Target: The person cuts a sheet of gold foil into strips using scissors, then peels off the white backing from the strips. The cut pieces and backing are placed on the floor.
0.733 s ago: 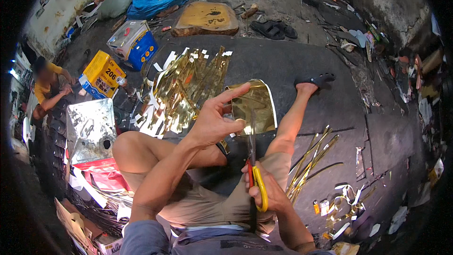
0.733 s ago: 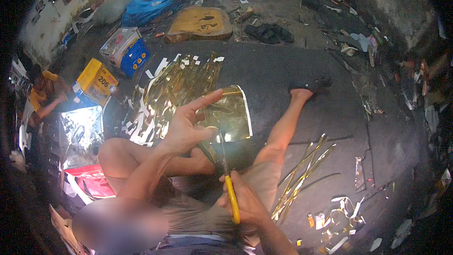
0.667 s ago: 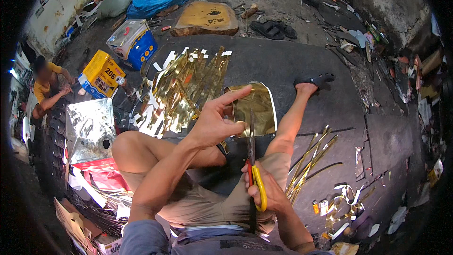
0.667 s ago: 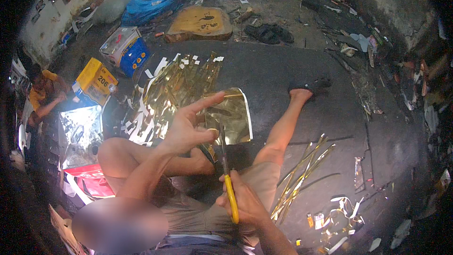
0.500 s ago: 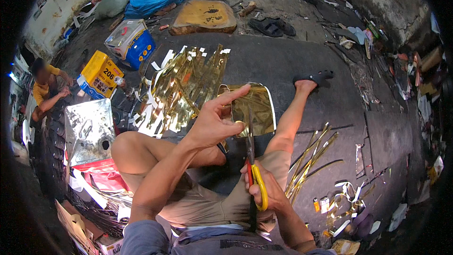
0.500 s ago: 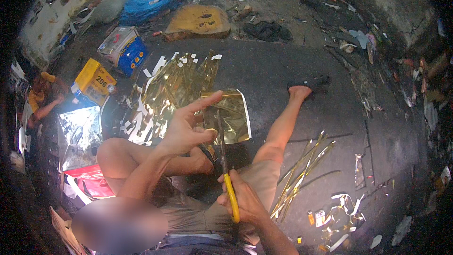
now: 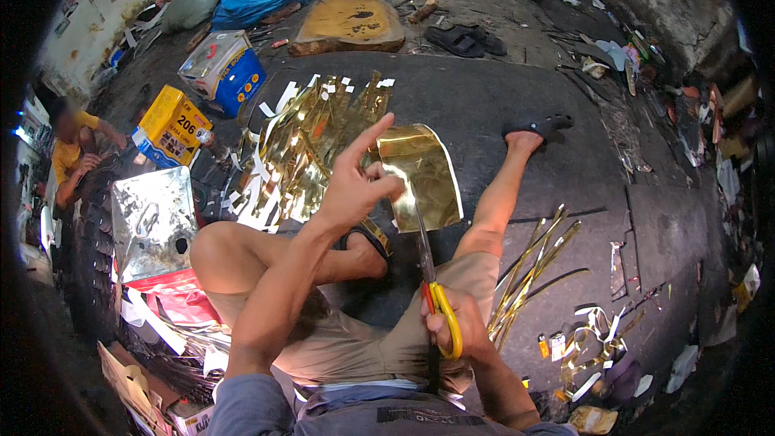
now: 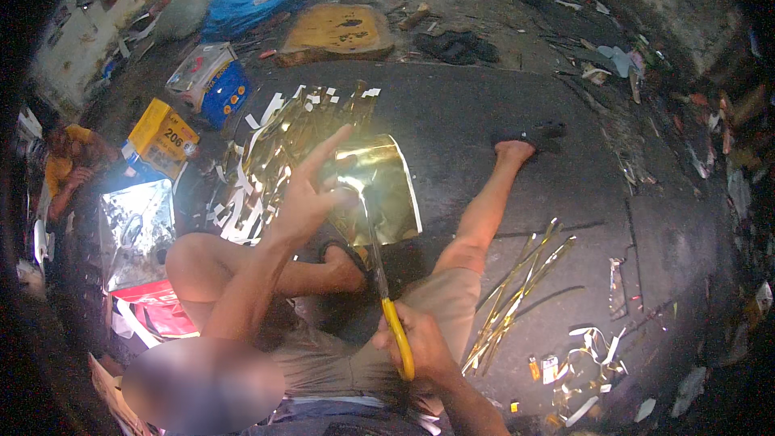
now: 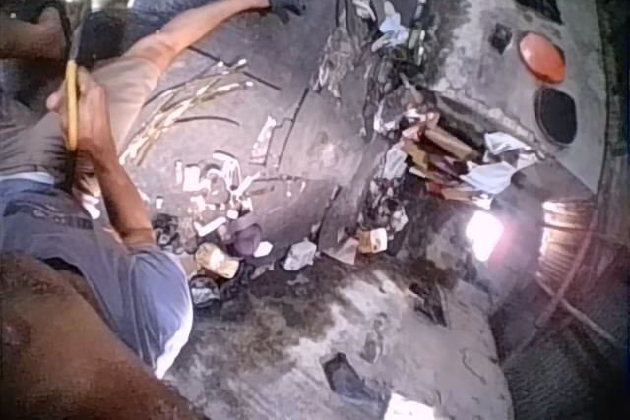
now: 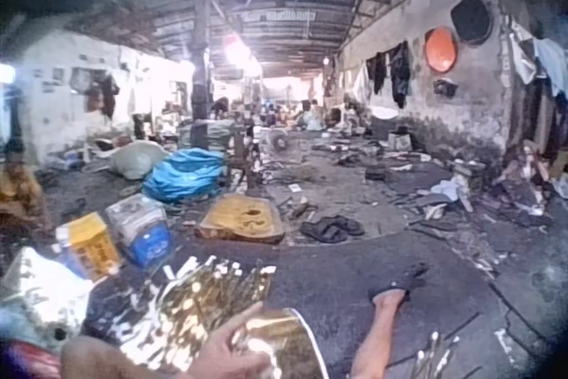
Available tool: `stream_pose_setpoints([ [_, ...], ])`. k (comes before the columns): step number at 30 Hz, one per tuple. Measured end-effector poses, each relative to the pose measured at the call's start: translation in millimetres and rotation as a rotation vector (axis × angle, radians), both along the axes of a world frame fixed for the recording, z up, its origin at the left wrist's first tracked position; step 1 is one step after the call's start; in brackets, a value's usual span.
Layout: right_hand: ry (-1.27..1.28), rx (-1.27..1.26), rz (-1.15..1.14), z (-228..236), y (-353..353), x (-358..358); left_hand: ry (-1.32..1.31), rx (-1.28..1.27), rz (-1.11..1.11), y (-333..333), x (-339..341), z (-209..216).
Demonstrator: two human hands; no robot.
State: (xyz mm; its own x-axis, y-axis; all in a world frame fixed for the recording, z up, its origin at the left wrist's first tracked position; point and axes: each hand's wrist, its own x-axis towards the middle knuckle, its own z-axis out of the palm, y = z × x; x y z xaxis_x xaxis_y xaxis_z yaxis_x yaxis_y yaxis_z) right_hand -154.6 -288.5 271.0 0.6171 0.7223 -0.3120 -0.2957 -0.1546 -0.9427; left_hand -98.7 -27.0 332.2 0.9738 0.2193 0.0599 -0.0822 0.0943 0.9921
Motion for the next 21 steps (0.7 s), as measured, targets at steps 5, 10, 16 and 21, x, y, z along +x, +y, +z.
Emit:
stream_pose_setpoints([
  [5,-0.127,0.048,-0.020,-4,2,-3,-0.091,0.053,-0.050,-2,-4,-5],
  [10,-0.181,0.038,0.021,16,13,20,-0.109,0.192,-0.113,-18,-17,-2],
  [16,0.033,-0.013,-0.025,20,12,22,-0.009,0.096,-0.136,-25,-18,7],
  [21,0.047,0.012,-0.028,11,6,11,-0.031,-0.090,-0.164,-24,-17,-8],
])
